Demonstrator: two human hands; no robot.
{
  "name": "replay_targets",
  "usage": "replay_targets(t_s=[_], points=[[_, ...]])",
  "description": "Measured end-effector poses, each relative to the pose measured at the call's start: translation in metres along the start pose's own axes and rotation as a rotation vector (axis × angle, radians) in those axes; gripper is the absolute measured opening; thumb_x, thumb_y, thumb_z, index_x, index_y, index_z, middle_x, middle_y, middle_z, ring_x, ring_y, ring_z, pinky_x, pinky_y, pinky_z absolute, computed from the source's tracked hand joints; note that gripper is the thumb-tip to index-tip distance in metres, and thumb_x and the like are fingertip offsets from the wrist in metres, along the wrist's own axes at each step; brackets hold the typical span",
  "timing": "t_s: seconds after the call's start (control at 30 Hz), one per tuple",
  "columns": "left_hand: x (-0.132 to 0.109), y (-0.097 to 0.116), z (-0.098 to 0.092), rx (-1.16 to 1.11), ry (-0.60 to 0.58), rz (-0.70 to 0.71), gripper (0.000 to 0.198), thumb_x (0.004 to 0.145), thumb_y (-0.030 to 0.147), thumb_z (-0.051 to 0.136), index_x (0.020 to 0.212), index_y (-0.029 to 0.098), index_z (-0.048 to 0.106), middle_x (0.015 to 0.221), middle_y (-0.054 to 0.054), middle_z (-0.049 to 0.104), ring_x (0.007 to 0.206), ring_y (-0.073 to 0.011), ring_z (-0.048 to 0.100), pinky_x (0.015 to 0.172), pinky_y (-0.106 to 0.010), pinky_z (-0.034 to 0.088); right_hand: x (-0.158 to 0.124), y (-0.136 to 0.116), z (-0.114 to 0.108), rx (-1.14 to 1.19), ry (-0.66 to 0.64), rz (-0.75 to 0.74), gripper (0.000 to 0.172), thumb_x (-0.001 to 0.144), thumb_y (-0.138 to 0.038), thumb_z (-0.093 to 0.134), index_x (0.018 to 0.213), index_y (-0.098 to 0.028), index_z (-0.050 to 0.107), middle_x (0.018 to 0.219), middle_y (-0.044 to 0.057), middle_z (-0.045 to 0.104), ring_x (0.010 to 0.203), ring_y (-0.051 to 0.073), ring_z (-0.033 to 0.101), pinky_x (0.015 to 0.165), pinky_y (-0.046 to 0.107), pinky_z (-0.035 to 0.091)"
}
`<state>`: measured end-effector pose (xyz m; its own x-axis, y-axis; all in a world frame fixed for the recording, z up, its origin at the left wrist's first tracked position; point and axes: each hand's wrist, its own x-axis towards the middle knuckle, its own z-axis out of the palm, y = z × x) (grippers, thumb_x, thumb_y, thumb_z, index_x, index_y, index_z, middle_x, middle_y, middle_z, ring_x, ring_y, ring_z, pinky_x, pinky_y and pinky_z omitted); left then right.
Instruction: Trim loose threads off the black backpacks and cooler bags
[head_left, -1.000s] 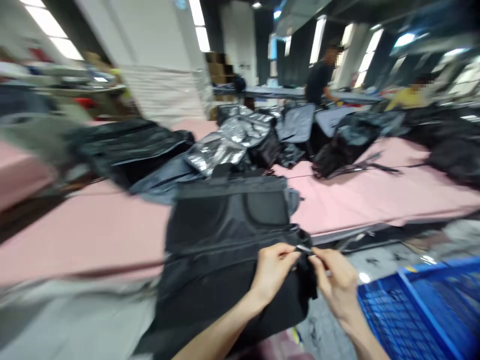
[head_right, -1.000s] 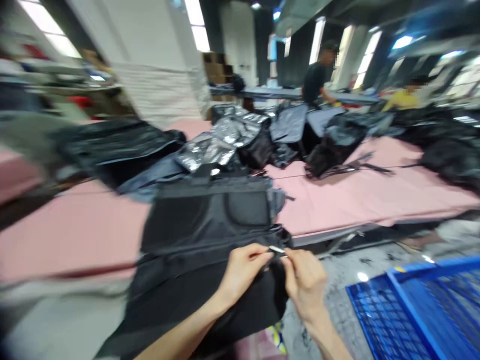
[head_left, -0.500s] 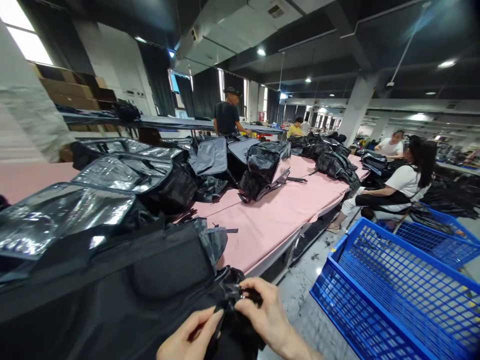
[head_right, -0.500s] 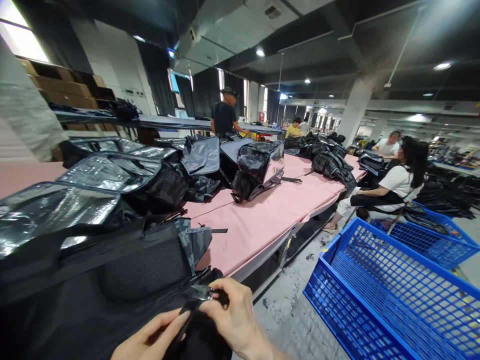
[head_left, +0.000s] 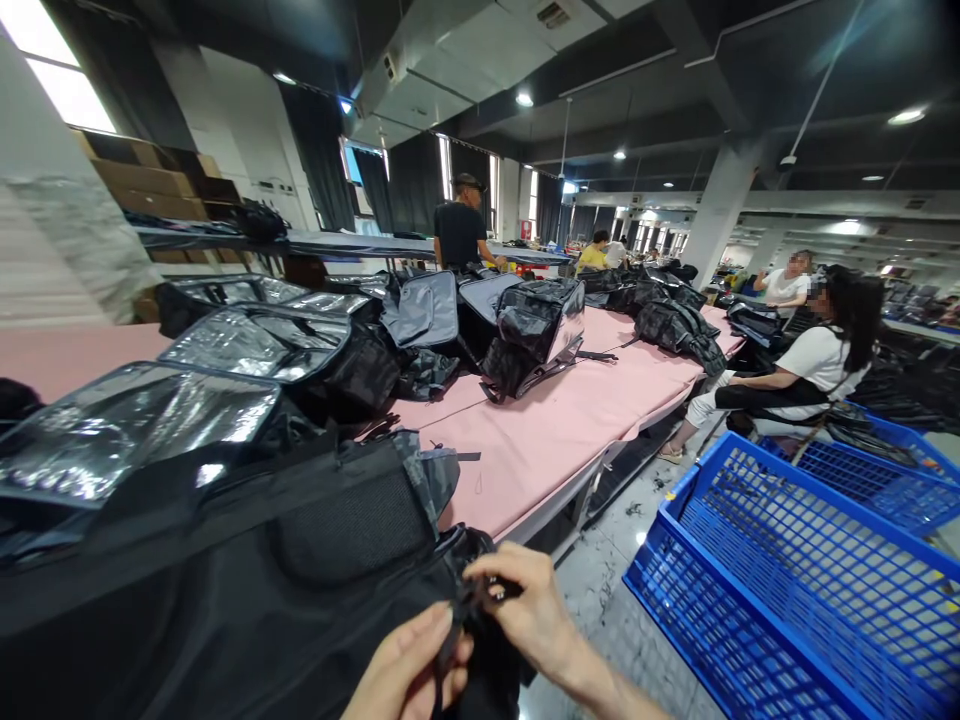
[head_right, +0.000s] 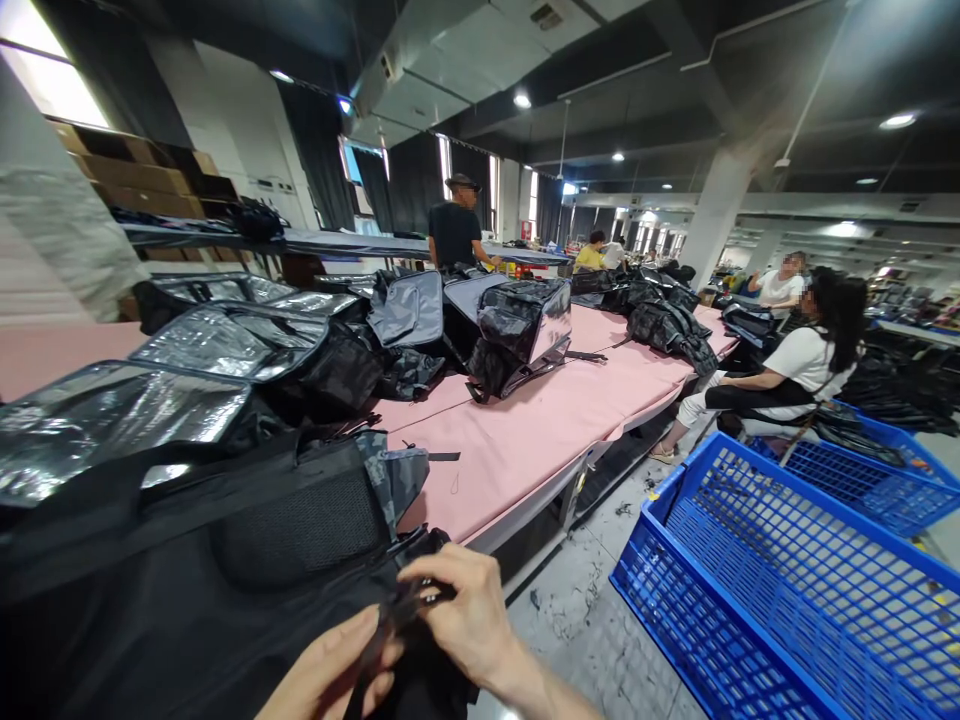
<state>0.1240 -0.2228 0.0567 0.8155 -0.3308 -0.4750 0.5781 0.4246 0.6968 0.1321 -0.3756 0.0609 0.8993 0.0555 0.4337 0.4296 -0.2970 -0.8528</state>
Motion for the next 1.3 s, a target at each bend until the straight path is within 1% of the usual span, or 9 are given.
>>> replay_targets(t_s=[0.1,0.23,0.33,0.5,0.67,0.83,1.07,1.23,1.3], points=[[-0.003,0.007,0.005,-0.010,0.162,0.182,0.041,0.049,0.036,0.086,0.077,0.011,0.069,0.068,-0.002,0.063,0.061,-0.0101,0.056,0.058,-0.020,0.048,-0.006,-0.005,-0.007,-0.187,0.088,-0.025,0.028,0.079,-0.024,0.061,0.107,-0.021,0.063,0.094,0.003,0.066,0.080,0.014,0.060,0.073,0.024,0.047],[-0.010,0.005,0.019,-0.010,0.195,0.321,0.041,0.051,0.034,0.083,0.082,0.010,0.072,0.077,-0.005,0.067,0.066,-0.0119,0.058,0.062,-0.022,0.047,-0.015,-0.002,-0.009,-0.369,0.111,-0.207,0.017,0.087,-0.024,0.052,0.100,-0.018,0.063,0.085,0.005,0.065,0.076,0.015,0.060,0.070,0.028,0.047],[-0.008,0.001,0.022,-0.043,0.169,0.341,0.035,0.055,0.032,0.081,0.080,0.010,0.072,0.072,-0.005,0.066,0.062,-0.0106,0.055,0.061,-0.022,0.044,-0.017,0.010,-0.010,-0.381,0.110,-0.268,0.015,0.087,-0.023,0.053,0.097,-0.018,0.064,0.084,0.005,0.067,0.075,0.015,0.061,0.070,0.028,0.047],[-0.005,-0.001,0.018,-0.112,0.183,0.348,0.033,0.053,0.031,0.081,0.076,0.009,0.072,0.069,-0.005,0.065,0.059,-0.0095,0.053,0.061,-0.023,0.040,-0.014,0.024,-0.014,-0.305,0.138,-0.125,0.015,0.086,-0.030,0.056,0.093,-0.020,0.066,0.086,0.003,0.068,0.075,0.015,0.063,0.067,0.026,0.049],[-0.005,-0.004,0.017,-0.065,0.166,0.393,0.029,0.055,0.029,0.079,0.074,0.008,0.072,0.069,-0.005,0.066,0.061,-0.0096,0.051,0.065,-0.024,0.038,-0.017,0.021,-0.012,-0.344,0.050,-0.207,0.017,0.086,-0.031,0.057,0.096,-0.021,0.066,0.090,0.004,0.068,0.078,0.016,0.062,0.070,0.028,0.049],[-0.004,-0.007,0.015,0.008,0.218,0.424,0.020,0.056,0.022,0.075,0.071,0.010,0.073,0.067,-0.003,0.064,0.063,-0.0095,0.049,0.066,-0.024,0.036,-0.019,0.026,-0.012,-0.310,0.023,-0.080,0.021,0.086,-0.037,0.055,0.090,-0.019,0.066,0.086,0.005,0.068,0.076,0.017,0.063,0.067,0.028,0.050],[-0.002,-0.010,0.012,0.192,0.258,0.505,0.013,0.060,0.022,0.070,0.068,0.012,0.073,0.066,-0.001,0.057,0.061,-0.0093,0.046,0.061,-0.023,0.033,-0.018,0.023,-0.016,-0.381,-0.011,-0.270,0.013,0.085,-0.027,0.058,0.094,-0.021,0.066,0.088,0.004,0.068,0.076,0.016,0.062,0.071,0.030,0.048],[0.002,-0.012,0.008,0.215,0.269,0.480,0.014,0.060,0.022,0.070,0.070,0.012,0.074,0.067,-0.002,0.059,0.062,-0.0105,0.047,0.062,-0.024,0.036,-0.023,0.029,-0.022,-0.362,0.012,-0.136,0.018,0.085,-0.034,0.057,0.093,-0.021,0.066,0.091,0.005,0.069,0.079,0.018,0.064,0.068,0.029,0.049],[0.003,-0.012,0.009,0.205,0.257,0.471,0.015,0.060,0.022,0.070,0.071,0.012,0.074,0.068,-0.003,0.060,0.063,-0.0110,0.049,0.063,-0.024,0.036,-0.023,0.031,-0.023,-0.368,-0.010,-0.132,0.019,0.085,-0.035,0.057,0.096,-0.021,0.065,0.094,0.004,0.068,0.082,0.018,0.064,0.071,0.029,0.050]])
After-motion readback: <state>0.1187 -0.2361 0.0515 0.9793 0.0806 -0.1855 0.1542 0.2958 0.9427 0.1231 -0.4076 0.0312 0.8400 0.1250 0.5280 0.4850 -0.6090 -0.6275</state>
